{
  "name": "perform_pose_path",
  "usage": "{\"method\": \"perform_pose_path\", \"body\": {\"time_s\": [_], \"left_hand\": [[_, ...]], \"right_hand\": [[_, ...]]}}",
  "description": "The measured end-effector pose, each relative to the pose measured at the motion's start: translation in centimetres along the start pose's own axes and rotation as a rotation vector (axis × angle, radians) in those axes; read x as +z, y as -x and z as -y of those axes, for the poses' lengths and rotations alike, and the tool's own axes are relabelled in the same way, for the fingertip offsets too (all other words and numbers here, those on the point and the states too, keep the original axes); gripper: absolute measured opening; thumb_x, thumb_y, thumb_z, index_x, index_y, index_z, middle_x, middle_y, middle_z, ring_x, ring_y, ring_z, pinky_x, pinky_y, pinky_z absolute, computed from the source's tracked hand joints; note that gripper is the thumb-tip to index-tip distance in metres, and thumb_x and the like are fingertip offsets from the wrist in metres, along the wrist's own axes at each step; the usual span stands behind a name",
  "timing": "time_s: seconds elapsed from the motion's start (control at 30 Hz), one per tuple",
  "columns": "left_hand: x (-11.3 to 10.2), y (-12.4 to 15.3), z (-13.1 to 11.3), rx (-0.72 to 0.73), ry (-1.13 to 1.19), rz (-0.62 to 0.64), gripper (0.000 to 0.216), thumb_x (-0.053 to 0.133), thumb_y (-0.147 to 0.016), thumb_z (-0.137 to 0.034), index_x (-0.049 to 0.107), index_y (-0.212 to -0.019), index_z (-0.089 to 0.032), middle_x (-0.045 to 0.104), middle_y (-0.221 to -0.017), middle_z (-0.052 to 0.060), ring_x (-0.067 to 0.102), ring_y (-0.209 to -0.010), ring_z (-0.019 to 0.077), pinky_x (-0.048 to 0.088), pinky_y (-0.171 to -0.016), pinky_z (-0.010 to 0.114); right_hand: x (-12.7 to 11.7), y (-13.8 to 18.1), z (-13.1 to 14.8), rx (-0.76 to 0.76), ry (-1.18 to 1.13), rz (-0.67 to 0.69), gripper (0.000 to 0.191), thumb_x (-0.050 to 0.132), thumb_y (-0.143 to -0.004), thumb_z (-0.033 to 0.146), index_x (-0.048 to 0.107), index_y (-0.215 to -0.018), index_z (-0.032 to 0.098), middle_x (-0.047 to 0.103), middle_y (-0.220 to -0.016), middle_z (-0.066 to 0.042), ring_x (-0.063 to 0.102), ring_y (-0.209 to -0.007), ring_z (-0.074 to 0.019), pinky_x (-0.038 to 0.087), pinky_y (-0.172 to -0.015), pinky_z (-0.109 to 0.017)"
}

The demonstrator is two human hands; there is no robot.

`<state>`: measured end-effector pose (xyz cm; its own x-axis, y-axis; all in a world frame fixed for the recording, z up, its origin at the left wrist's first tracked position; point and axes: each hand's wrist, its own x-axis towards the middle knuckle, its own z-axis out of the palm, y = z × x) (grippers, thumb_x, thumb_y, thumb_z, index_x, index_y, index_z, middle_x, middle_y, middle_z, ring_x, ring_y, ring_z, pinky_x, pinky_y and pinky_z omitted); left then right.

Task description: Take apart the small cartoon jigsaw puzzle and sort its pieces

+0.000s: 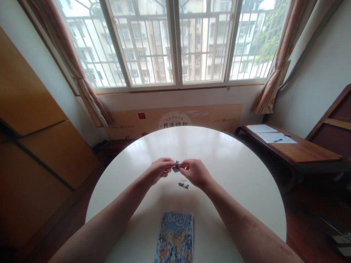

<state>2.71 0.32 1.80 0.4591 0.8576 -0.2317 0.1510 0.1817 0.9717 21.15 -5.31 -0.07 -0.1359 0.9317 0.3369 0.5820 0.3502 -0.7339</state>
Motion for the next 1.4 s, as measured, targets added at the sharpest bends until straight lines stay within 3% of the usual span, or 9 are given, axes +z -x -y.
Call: {"method": "perform_pose_path", "body": {"time_s": [0.17,0.53,0.77,1.0,1.1,1.27,1.4], "left_hand": [[0.3,0.2,-0.1,-0.005,0.003,-0.039,0.03,0.073,-0.056,-0.035,0.056,-0.07,-0.015,0.045,-0.056,-0.005,0.031,-0.052,0.0068,0.016,-0.048,0.021],[1.1,0.2,-0.1,0.053,-0.008,-0.146,0.028,0.071,-0.057,-0.037,0.058,-0.07,-0.015,0.044,-0.055,-0.003,0.036,-0.053,0.0079,0.021,-0.048,0.02],[1.4,0.6,-0.3,0.08,-0.018,-0.174,0.023,0.069,-0.059,-0.033,0.058,-0.067,-0.015,0.047,-0.058,-0.001,0.04,-0.057,0.0096,0.024,-0.048,0.02],[-0.1,-0.1,-0.4,0.116,-0.033,-0.272,0.02,0.066,-0.067,-0.033,0.059,-0.07,-0.015,0.044,-0.055,-0.004,0.036,-0.049,0.0075,0.026,-0.047,0.021],[-1.8,-0.2,-0.7,0.109,-0.231,-0.266,0.019,0.063,-0.072,-0.033,0.063,-0.076,-0.014,0.051,-0.057,-0.001,0.042,-0.048,0.0096,0.03,-0.047,0.022],[-4.2,-0.1,-0.7,0.093,-0.888,-0.298,0.017,0.06,-0.076,-0.028,0.07,-0.07,-0.015,0.068,-0.065,0.004,0.057,-0.06,0.0151,0.037,-0.055,0.025],[-4.8,0.0,-0.8,0.016,-1.055,-0.293,0.017,0.06,-0.075,-0.027,0.073,-0.07,-0.018,0.069,-0.065,0.003,0.06,-0.063,0.0158,0.035,-0.053,0.024]], "right_hand": [[0.2,0.1,0.0,0.009,0.048,-0.033,0.019,0.062,-0.082,0.03,0.078,-0.089,0.021,0.076,-0.084,-0.004,0.068,-0.074,-0.0166,0.052,-0.075,-0.027],[0.2,0.0,0.0,0.027,-0.099,-0.055,0.018,0.064,-0.08,0.031,0.077,-0.084,0.018,0.076,-0.081,-0.005,0.069,-0.074,-0.0178,0.052,-0.069,-0.026],[0.4,0.1,0.2,0.009,0.019,-0.129,0.017,0.065,-0.079,0.031,0.078,-0.083,0.021,0.075,-0.078,-0.004,0.067,-0.07,-0.017,0.051,-0.07,-0.027],[0.5,0.3,0.5,0.022,0.005,-0.135,0.015,0.066,-0.078,0.032,0.077,-0.08,0.021,0.075,-0.078,-0.004,0.068,-0.07,-0.0173,0.051,-0.07,-0.028],[0.6,0.0,0.1,0.062,-0.117,-0.104,0.018,0.067,-0.078,0.034,0.077,-0.082,0.019,0.075,-0.081,-0.005,0.069,-0.074,-0.0188,0.052,-0.07,-0.028],[0.9,-0.5,-1.1,0.148,-0.245,-0.071,0.028,0.068,-0.076,0.04,0.074,-0.086,0.015,0.075,-0.084,-0.008,0.07,-0.078,-0.0215,0.052,-0.068,-0.028],[1.0,-0.5,-1.4,0.161,-0.252,-0.076,0.029,0.068,-0.076,0.041,0.074,-0.086,0.014,0.075,-0.084,-0.009,0.069,-0.077,-0.0207,0.052,-0.068,-0.028]]}}
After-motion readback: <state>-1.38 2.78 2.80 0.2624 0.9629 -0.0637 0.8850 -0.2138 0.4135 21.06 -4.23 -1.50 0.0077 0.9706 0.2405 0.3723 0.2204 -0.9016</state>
